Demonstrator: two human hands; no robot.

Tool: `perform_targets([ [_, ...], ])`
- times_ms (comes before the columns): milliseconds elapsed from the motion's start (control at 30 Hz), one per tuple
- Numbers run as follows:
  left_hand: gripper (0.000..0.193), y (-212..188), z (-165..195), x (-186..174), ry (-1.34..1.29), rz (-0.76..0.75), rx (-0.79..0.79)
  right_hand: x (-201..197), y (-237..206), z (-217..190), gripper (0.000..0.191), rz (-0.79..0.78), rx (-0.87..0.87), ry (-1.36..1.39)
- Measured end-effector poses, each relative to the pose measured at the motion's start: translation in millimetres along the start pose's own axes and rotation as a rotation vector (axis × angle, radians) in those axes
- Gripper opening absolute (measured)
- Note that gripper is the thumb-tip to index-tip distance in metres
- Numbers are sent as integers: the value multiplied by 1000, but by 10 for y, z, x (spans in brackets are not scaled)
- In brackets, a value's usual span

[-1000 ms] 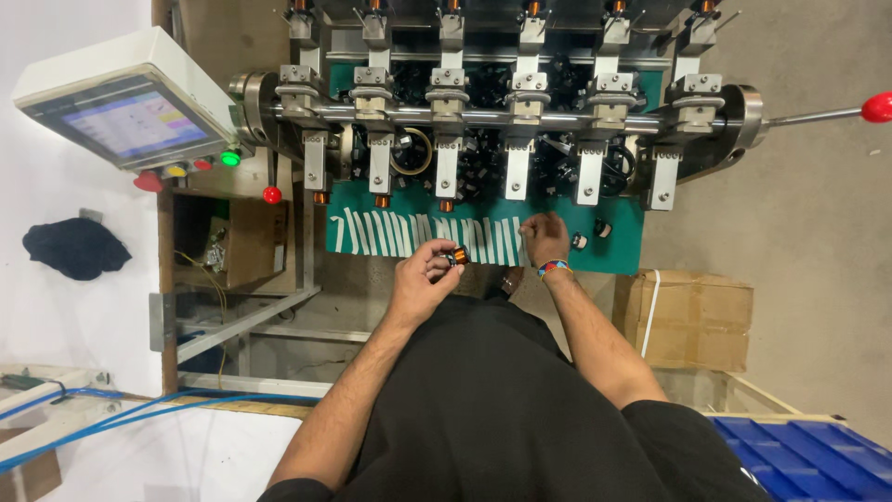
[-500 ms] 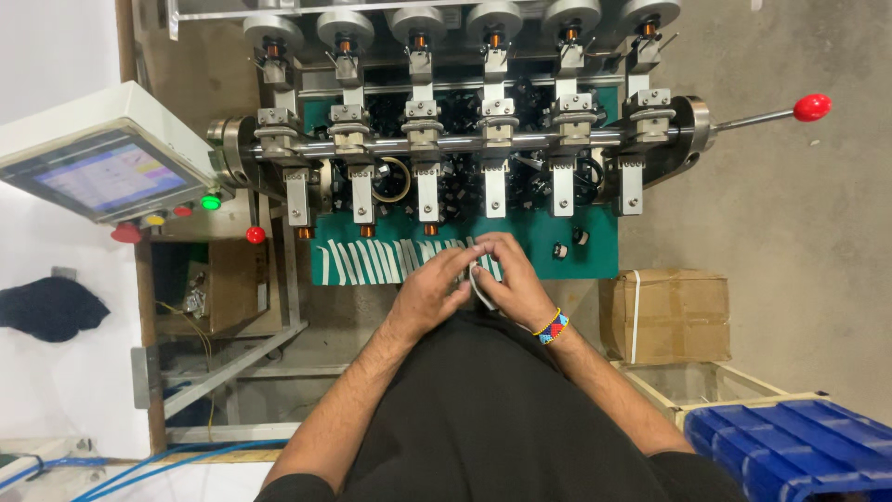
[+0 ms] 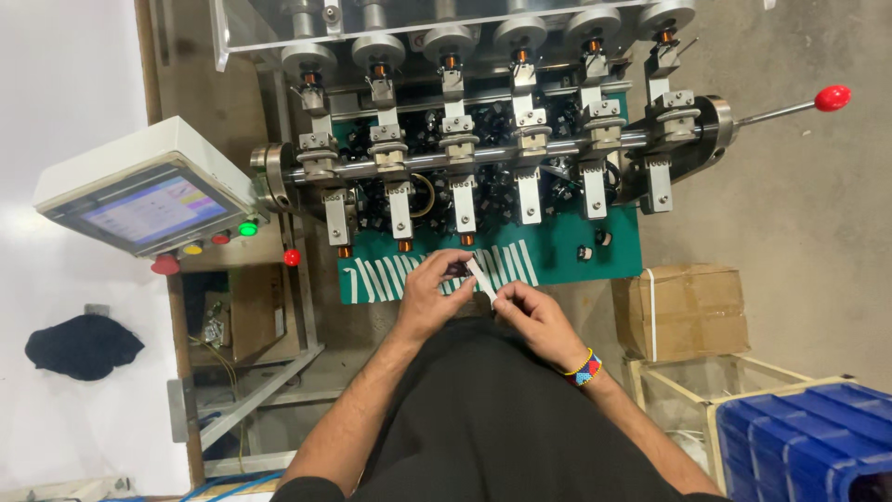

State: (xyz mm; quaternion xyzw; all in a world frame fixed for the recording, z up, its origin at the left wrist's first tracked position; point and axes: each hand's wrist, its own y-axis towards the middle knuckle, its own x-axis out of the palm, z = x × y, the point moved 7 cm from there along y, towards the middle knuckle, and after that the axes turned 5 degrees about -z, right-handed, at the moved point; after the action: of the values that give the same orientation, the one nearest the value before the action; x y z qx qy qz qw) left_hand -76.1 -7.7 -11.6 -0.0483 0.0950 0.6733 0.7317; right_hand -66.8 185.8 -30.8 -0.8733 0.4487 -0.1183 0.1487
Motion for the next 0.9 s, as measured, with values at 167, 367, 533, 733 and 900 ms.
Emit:
perform_targets([
  [167,34,-78,-492,178,-834,-197,-322,82,50,-552,10,251,-284,-668],
  [367,30,-248,-648,207,-953,-365,-535,282,112,-834,14,268,-501,-956],
  [533,34,-254,-642,158,-818,-437,-540,336,87,-786,23,325,-531,-1000],
  [733,39,-158,-516,194,-843,-427,-527,120,67,-519,21,547,-296,-606],
  [900,53,28,-69,138,-298,-221,-116,-12,58,-234,33,354,-130,-52],
])
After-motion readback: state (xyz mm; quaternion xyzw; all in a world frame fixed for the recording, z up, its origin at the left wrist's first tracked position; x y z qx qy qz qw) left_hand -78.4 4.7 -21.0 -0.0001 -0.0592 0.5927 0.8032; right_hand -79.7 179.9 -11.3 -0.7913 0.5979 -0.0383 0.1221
